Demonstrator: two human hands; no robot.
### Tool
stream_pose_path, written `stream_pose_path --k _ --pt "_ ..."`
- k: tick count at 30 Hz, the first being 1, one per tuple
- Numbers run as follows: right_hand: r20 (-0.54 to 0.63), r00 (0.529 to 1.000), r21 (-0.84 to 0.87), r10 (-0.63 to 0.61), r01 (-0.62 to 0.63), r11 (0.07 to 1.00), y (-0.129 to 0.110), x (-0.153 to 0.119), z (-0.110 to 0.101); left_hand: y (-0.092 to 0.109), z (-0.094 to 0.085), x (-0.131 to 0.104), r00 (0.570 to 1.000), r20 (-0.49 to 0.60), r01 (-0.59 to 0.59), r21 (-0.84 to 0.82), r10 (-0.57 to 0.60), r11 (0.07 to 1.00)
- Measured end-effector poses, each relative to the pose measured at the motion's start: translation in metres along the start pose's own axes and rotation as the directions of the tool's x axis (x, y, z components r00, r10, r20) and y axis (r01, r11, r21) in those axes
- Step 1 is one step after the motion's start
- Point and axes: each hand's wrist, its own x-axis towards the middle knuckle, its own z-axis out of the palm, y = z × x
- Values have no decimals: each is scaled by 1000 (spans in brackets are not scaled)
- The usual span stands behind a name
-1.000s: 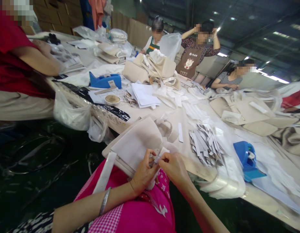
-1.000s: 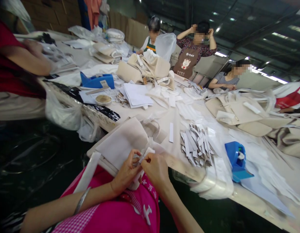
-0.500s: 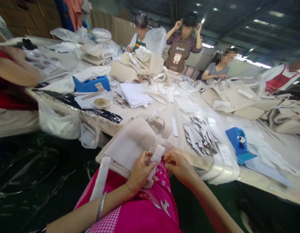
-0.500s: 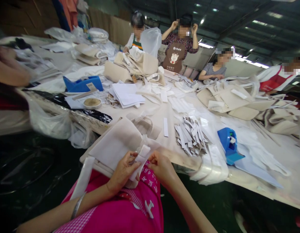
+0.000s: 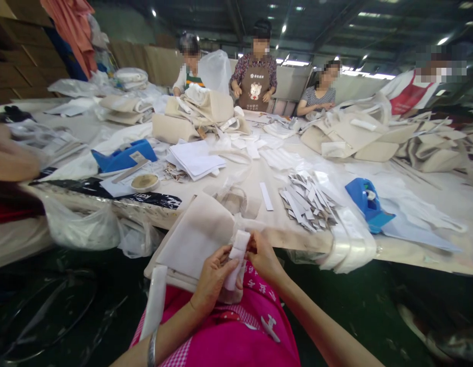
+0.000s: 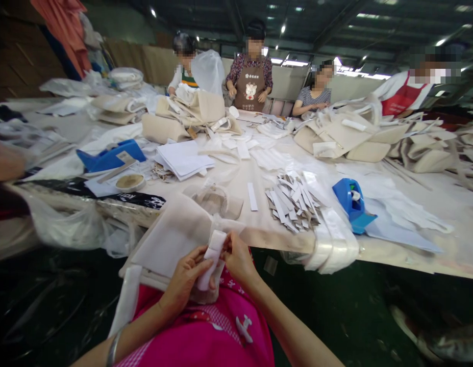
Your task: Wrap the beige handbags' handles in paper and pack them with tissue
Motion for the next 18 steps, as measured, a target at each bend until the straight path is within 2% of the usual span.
stream_pose_path --k 3,6,8,11,13,16,18 --pt "-34 999 35 31 -30 999 3 1 5 -2 0 0 1000 4 2 11 -2 1000" --pt "-135 991 62 0 9 998 5 -4 10 -4 -1 1 1000 13 -23 0 23 1000" --pt "-176 984 191 27 7 982 4 -11 13 -4 -2 1 999 17 -37 -16 38 999" --pt "-97 990 484 105 -45 874 -1 -23 19 -7 -4 3 998 44 -38 -29 39 999" --pt "-40 994 592 103 -60 803 -5 -28 27 -12 -3 5 997 50 -54 -38 56 998" --pt "1 994 611 109 -87 787 -7 -29 38 -15 -1 5 996 24 -82 -33 83 996" --pt "-37 994 561 100 -62 825 -3 -30 39 -5 -5 1 996 66 -61 86 55 994"
